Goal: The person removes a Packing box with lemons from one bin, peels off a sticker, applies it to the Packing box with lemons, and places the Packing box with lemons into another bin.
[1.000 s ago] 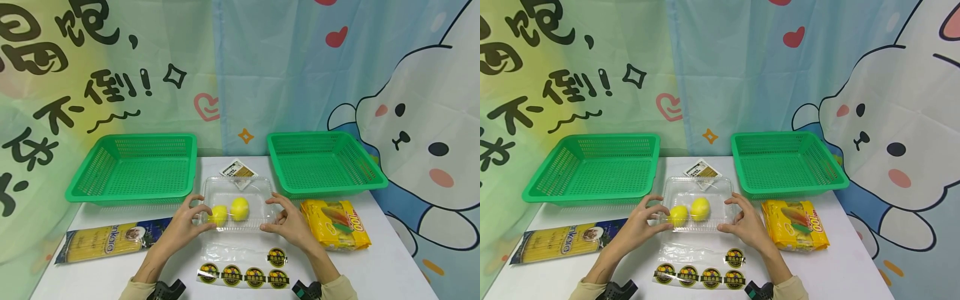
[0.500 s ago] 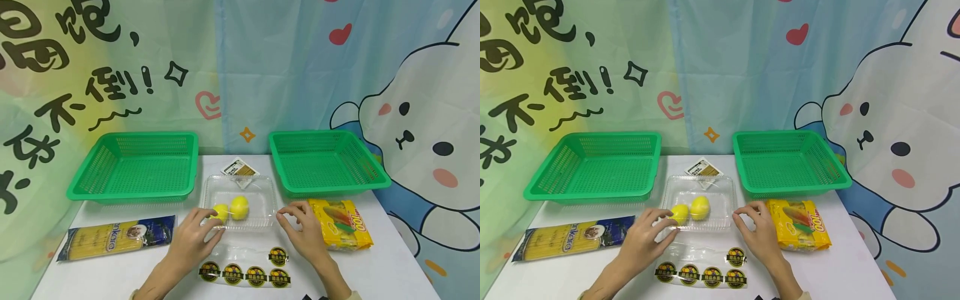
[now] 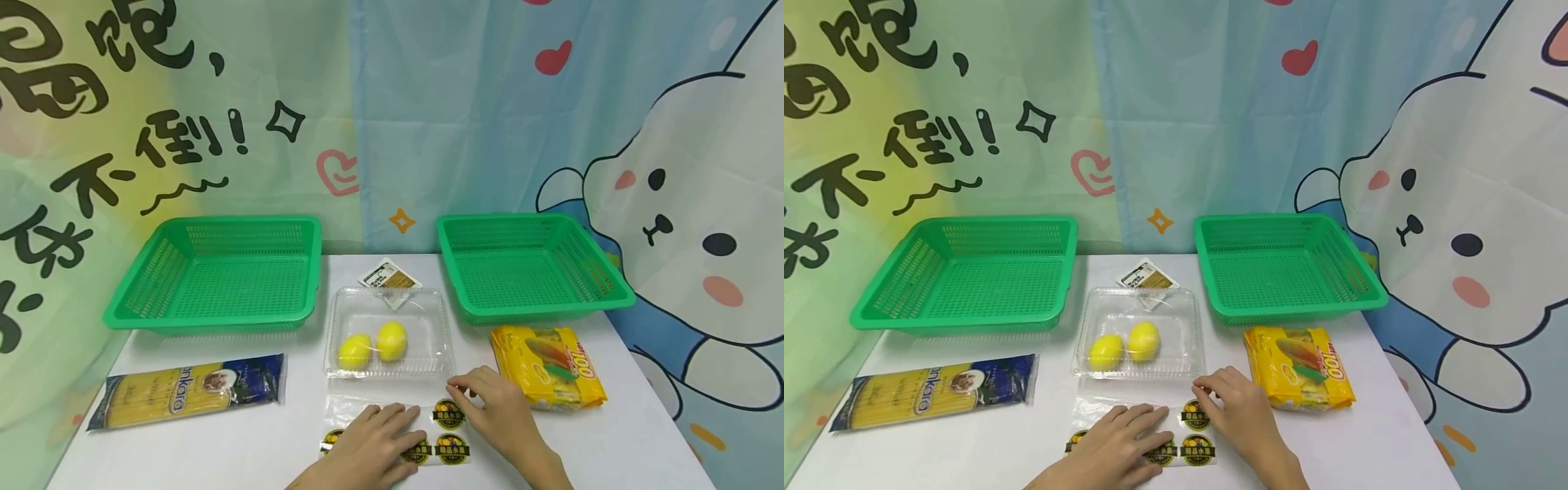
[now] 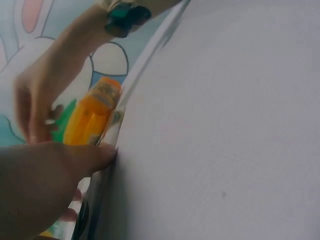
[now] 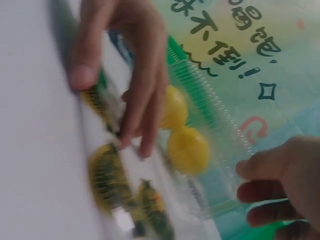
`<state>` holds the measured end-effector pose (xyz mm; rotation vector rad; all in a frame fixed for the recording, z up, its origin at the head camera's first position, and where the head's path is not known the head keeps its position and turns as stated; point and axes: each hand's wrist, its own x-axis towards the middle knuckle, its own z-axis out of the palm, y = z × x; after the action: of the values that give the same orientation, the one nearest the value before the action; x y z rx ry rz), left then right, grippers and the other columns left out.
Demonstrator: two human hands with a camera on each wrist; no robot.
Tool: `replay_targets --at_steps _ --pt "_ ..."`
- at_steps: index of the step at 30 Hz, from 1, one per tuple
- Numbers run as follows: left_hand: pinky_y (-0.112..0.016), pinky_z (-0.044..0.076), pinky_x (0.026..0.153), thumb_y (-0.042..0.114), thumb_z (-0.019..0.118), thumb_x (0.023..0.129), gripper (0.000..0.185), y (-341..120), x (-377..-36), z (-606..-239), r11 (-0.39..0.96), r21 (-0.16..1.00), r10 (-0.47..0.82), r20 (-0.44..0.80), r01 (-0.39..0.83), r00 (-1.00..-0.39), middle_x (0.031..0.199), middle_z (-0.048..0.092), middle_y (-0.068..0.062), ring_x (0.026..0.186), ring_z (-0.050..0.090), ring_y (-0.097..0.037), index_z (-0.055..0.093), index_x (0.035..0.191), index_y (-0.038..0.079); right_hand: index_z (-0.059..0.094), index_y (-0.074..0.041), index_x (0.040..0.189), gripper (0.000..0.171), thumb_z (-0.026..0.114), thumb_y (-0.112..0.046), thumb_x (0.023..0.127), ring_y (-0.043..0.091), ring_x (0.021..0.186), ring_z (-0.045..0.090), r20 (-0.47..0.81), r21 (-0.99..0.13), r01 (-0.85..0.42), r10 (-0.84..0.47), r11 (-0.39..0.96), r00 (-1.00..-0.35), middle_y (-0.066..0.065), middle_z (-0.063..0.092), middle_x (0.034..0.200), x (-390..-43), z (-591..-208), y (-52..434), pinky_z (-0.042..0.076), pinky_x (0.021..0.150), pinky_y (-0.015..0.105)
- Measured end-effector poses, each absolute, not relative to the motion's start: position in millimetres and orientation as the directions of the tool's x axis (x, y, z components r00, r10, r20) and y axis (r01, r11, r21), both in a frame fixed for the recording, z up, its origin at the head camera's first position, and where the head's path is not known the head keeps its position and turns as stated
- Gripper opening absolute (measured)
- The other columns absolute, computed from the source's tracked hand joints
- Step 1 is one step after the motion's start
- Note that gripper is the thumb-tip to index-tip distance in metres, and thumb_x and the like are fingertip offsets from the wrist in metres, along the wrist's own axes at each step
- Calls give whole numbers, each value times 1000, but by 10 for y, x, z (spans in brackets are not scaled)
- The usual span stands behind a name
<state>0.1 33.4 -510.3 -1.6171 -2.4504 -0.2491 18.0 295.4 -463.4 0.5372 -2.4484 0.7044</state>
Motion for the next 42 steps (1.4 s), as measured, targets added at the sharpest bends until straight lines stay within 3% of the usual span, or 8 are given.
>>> replay_targets --at_steps 5,8,18,26,42 --pt "-37 55 98 55 55 105 42 329 -7 -5095 418 42 875 249 908 -414 150 60 -4 130 60 -18 68 137 30 81 -16 93 23 94 -16 73 7 74 67 554 -209 -406 -235 890 -799 -8 75 89 252 -4763 2929 56 64 19" --pt "-37 55 98 54 55 105 42 326 -12 -5094 419 48 873 253 907 -417 151 59 -5 130 60 -18 68 137 30 82 -16 97 25 93 -21 75 10 83 69 518 -164 -359 -230 919 -824 -6 76 96 267 -4855 2911 59 69 26" --pt "-36 55 97 55 55 105 43 318 -23 -5082 424 52 874 237 904 -424 151 60 -3 130 59 -17 68 138 31 79 -15 108 28 88 -24 83 15 89 62 429 -104 -367 -291 925 -855 -5 72 100 249 -4975 2888 53 76 34" --pt "-37 55 96 55 54 105 43 316 -28 -5096 416 58 875 245 907 -417 150 60 -3 129 60 -18 68 138 31 76 -18 99 20 88 -20 82 13 86 59 452 -136 -378 -282 916 -846 -8 68 96 249 -4985 2887 50 74 32" --pt "-37 55 98 55 53 106 43 309 -26 -5087 420 44 877 235 906 -418 151 59 -3 130 59 -18 67 139 32 71 -22 88 24 89 -8 79 6 80 57 485 -198 -380 -247 903 -839 -14 68 85 260 -4934 2895 46 69 26"
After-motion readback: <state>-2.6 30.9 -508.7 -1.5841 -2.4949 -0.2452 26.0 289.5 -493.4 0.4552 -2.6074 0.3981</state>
